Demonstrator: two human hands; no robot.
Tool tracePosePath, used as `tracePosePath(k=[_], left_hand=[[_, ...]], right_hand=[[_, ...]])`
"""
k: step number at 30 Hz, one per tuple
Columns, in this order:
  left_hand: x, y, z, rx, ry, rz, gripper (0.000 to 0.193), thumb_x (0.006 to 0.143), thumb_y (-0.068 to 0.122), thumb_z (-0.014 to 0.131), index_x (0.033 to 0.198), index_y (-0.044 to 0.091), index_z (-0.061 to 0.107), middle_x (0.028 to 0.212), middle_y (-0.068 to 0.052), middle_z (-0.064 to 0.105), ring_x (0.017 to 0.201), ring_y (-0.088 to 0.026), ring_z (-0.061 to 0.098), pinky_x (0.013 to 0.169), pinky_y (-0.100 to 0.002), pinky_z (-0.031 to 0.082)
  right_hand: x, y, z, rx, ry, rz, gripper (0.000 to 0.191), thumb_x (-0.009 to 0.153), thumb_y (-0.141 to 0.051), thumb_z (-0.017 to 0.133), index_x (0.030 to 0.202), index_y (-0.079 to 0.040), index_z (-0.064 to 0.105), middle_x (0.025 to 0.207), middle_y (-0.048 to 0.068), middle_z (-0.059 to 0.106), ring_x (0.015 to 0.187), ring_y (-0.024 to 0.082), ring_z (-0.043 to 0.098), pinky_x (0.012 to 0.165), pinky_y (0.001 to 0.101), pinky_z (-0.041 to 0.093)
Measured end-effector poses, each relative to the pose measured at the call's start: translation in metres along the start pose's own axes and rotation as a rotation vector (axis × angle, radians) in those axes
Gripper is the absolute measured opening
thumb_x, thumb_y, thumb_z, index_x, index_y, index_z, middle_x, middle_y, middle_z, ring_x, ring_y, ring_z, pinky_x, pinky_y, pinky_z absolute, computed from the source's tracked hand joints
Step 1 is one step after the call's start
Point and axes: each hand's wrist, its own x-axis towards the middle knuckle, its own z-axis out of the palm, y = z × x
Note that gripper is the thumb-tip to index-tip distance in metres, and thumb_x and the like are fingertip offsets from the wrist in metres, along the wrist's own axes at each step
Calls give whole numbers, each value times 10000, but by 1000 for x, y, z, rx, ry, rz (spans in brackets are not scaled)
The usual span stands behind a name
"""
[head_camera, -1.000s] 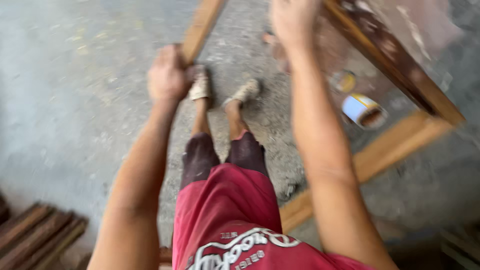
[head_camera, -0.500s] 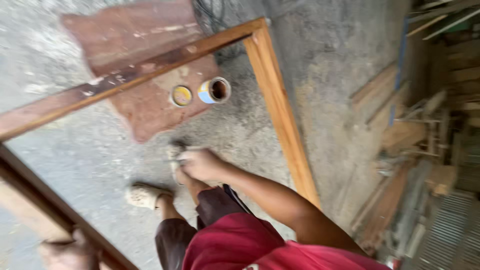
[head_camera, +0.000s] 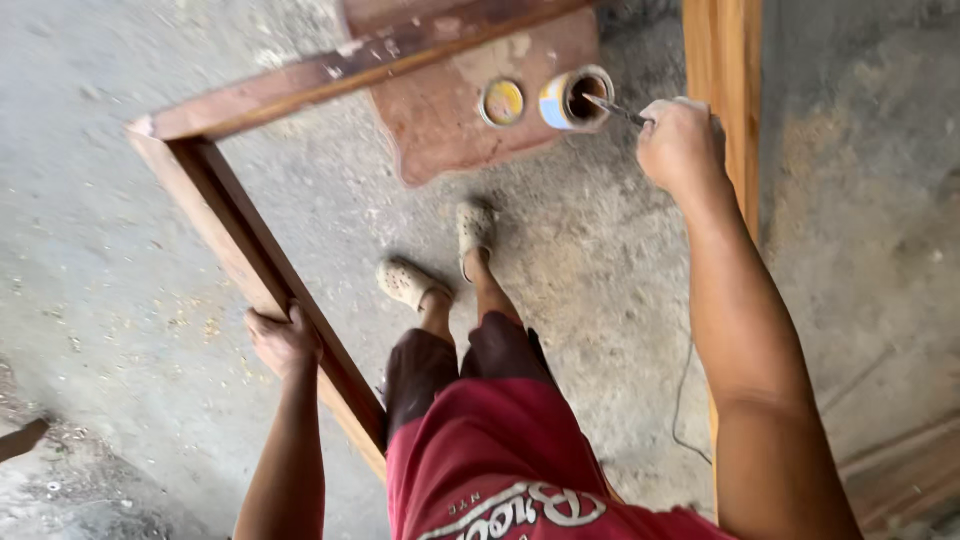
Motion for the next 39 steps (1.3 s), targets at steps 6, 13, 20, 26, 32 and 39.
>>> tracePosePath(k=[6,13,20,26,32,39], left_hand=[[-13,-17,2,32,-123,-133,773,953,402,679,1507,-31,359,1284,-337,598,1079,-493,645,856,-576,548],[-3,17,-17,47,-82,-86,783,859,504,692,1436,36,446,1291,-209,638,1157,-395,656,942,-488,555],[-13,19,-26,4,-84,-59,687,938,455,679,1424,17,470,1295,-246,624,1166,-444,619,969,-515,518],[-1,11,-14,9,-26,54,829,918,459,702,1506,-31,384,1329,-293,590,1189,-462,594,975,-535,501],[-7,0,-8,-73,1,35,515,877,276,753,1191,-28,481,1158,-301,615,1055,-516,605,875,-584,474],[0,-8,4,-136,-38,-25,481,906,274,744,1205,0,487,1160,-302,615,1069,-517,598,901,-572,470]], right_hand=[[29,11,74,-183,-173,-6,138,923,-82,623,987,-15,725,1073,239,677,959,471,662,757,558,536],[62,-33,85,7,-194,99,388,851,-51,554,1214,-98,686,1335,222,622,1144,478,615,893,577,518],[40,-21,77,-128,-415,250,260,956,-123,599,1149,-50,759,1181,232,726,1115,427,697,923,519,571],[46,13,70,-118,-162,-64,204,920,-16,631,1049,-33,788,1017,204,736,959,341,704,829,438,569],[-12,70,32,272,99,-30,154,930,63,677,987,-8,802,894,130,746,813,200,703,718,340,553],[-112,53,27,1342,87,606,105,1097,71,663,1200,60,671,979,113,686,755,178,655,610,299,499]])
